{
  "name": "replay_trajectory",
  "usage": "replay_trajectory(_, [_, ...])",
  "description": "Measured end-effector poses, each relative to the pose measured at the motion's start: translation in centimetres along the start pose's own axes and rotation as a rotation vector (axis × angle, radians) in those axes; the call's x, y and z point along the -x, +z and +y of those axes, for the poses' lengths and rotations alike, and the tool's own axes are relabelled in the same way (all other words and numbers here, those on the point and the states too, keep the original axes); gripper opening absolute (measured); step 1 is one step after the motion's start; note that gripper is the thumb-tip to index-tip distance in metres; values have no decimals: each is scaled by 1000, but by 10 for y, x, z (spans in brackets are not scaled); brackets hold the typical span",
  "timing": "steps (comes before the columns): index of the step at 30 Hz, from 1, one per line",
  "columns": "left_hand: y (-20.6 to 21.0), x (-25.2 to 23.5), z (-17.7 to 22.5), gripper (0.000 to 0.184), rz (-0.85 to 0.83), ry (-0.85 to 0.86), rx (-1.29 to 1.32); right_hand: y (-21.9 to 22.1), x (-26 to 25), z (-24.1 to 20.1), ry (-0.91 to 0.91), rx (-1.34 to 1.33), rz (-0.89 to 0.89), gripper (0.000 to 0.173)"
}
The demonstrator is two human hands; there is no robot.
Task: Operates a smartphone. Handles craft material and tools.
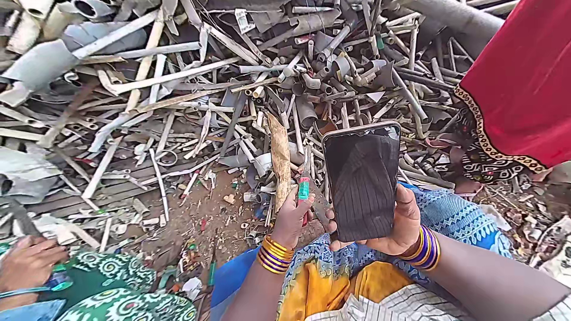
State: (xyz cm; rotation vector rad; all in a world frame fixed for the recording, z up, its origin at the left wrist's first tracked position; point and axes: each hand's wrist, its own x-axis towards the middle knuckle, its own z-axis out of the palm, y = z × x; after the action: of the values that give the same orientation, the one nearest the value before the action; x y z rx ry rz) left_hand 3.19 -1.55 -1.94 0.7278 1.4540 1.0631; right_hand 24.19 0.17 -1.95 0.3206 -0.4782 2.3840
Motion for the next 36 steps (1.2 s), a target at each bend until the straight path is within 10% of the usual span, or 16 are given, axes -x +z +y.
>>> replay_trajectory(36, [0,2,2,59,-15,-29,8,-1,1,5,15,-50,-12,68])
